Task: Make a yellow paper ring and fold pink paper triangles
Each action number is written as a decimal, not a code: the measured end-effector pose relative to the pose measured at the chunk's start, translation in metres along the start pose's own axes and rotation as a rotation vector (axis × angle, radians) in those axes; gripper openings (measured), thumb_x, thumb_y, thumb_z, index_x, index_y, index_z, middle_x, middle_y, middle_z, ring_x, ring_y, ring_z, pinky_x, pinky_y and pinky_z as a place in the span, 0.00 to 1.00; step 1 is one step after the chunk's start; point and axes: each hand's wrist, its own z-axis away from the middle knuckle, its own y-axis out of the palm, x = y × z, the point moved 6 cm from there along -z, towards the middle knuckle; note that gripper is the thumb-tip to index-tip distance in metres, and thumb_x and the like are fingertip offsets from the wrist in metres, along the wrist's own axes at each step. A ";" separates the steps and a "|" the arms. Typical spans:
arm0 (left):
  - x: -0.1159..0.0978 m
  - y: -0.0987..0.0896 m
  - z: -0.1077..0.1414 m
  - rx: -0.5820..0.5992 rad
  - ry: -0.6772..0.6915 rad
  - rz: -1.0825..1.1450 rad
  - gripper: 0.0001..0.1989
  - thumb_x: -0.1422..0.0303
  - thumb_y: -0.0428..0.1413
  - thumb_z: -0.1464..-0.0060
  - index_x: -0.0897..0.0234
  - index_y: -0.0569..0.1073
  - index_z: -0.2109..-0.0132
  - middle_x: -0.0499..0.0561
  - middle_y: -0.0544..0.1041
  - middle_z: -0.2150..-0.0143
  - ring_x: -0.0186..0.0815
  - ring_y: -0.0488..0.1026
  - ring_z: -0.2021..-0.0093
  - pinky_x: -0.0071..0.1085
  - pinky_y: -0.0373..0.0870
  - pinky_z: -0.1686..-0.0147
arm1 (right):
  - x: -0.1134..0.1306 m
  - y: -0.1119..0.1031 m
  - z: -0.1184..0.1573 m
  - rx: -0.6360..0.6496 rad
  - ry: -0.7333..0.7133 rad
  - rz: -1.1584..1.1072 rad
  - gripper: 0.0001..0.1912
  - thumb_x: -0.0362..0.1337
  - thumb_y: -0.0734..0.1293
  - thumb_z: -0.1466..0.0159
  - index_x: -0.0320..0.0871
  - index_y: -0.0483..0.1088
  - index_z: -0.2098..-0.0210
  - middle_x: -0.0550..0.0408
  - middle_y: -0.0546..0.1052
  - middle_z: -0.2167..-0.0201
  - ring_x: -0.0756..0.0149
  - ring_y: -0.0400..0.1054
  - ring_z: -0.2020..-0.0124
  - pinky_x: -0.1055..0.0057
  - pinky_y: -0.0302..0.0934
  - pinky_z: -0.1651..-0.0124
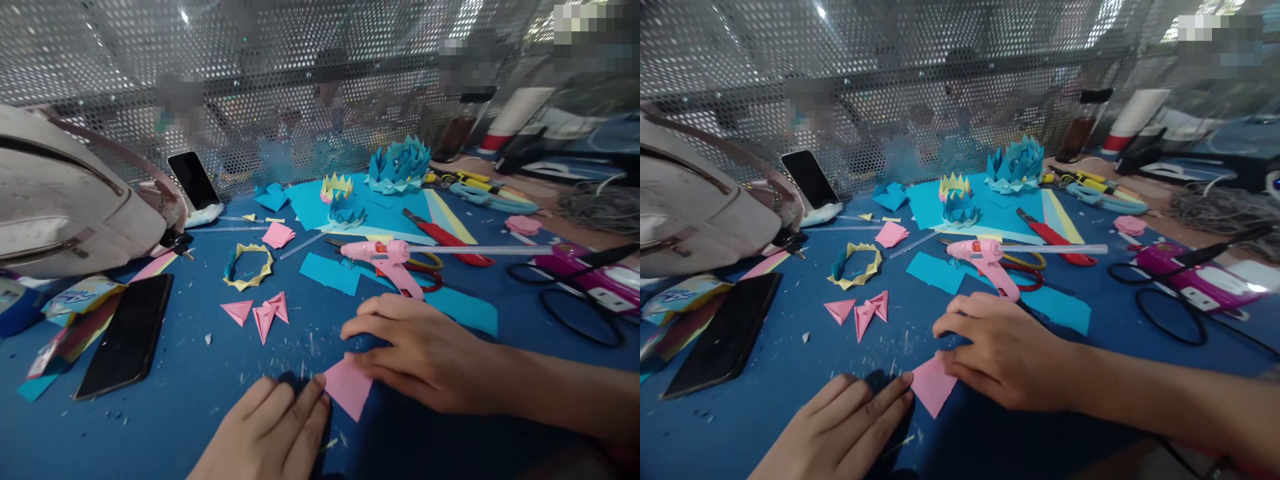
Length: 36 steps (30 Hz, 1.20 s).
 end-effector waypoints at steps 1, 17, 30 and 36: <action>0.000 0.000 0.001 -0.005 -0.003 0.003 0.27 0.62 0.35 0.26 0.67 0.78 0.51 0.50 0.81 0.48 0.32 0.75 0.67 0.30 0.68 0.62 | 0.000 -0.002 0.003 -0.003 0.016 0.012 0.17 0.35 0.56 0.26 0.42 0.76 0.60 0.52 0.75 0.52 0.58 0.61 0.54 0.61 0.53 0.52; -0.008 0.003 0.005 -0.159 -0.078 0.078 0.15 0.66 0.49 0.31 0.65 0.80 0.53 0.49 0.83 0.52 0.36 0.76 0.61 0.37 0.63 0.50 | 0.036 0.016 0.000 -0.103 -0.202 0.339 0.10 0.31 0.62 0.29 0.42 0.71 0.67 0.59 0.70 0.76 0.65 0.56 0.73 0.64 0.40 0.72; -0.009 0.008 0.012 -0.209 0.061 0.056 0.24 0.58 0.40 0.28 0.63 0.78 0.48 0.47 0.80 0.46 0.35 0.75 0.46 0.38 0.55 0.33 | 0.000 0.005 0.001 0.040 -0.387 0.045 0.11 0.35 0.59 0.26 0.45 0.74 0.57 0.58 0.78 0.60 0.68 0.66 0.62 0.66 0.51 0.65; -0.010 0.010 0.002 0.031 0.157 -0.035 0.22 0.57 0.41 0.28 0.60 0.74 0.42 0.45 0.80 0.46 0.34 0.76 0.48 0.30 0.72 0.47 | -0.006 0.001 -0.008 0.068 -0.340 -0.151 0.15 0.41 0.61 0.27 0.43 0.76 0.63 0.56 0.71 0.67 0.68 0.61 0.67 0.69 0.52 0.65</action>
